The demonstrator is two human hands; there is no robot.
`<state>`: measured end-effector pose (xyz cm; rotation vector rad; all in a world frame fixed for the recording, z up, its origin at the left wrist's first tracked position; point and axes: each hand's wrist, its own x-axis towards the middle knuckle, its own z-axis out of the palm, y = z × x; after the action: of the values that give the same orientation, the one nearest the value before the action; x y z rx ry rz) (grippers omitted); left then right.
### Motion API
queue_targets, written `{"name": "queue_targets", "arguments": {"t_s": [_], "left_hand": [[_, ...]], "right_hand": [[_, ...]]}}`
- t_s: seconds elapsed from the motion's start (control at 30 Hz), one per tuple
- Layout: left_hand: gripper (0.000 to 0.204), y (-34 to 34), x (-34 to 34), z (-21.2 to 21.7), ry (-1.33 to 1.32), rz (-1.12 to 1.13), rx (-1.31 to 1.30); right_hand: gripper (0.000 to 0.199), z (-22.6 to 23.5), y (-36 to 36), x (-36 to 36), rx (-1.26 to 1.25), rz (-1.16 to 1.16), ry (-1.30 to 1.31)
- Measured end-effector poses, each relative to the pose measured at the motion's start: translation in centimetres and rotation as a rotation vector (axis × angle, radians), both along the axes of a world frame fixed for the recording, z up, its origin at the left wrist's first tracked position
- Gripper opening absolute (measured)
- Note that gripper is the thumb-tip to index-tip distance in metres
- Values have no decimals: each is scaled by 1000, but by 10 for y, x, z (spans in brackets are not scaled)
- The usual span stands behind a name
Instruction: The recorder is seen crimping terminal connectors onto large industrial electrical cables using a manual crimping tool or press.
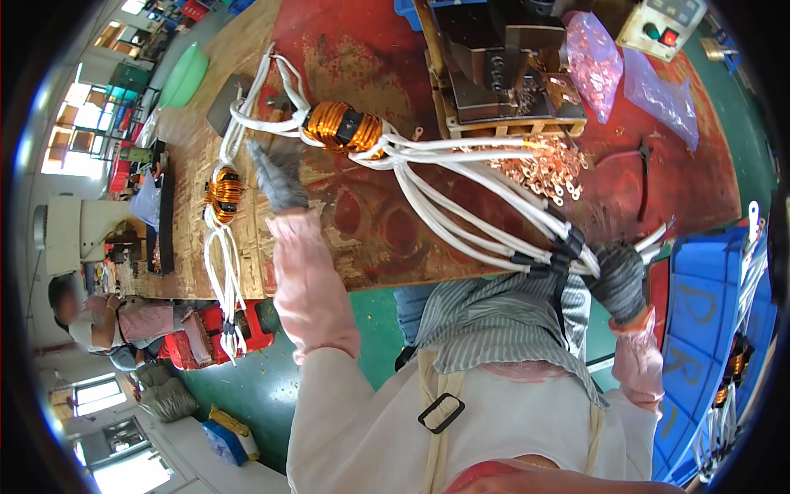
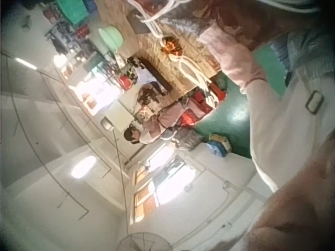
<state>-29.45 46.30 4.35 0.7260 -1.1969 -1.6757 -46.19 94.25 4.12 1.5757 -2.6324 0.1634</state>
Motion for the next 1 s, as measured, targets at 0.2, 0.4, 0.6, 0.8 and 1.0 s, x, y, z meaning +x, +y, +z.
{"name": "queue_targets", "arguments": {"t_s": [0.2,0.4,0.6,0.8,1.0], "left_hand": [[89,-18,-79,16,341,-334,395],[54,-58,-78,8,546,-486,253],[42,-52,-59,48,415,-498,-69],[64,-16,-40,120,-39,-323,-651],[56,-76,-1,77,-192,18,-617]], "right_hand": [[33,-4,14,26,-59,-17,-162],[39,-1,15,26,-47,13,-225],[39,-13,20,17,8,-17,-245],[33,4,4,13,62,50,-200],[27,34,-28,0,0,149,8]]}}
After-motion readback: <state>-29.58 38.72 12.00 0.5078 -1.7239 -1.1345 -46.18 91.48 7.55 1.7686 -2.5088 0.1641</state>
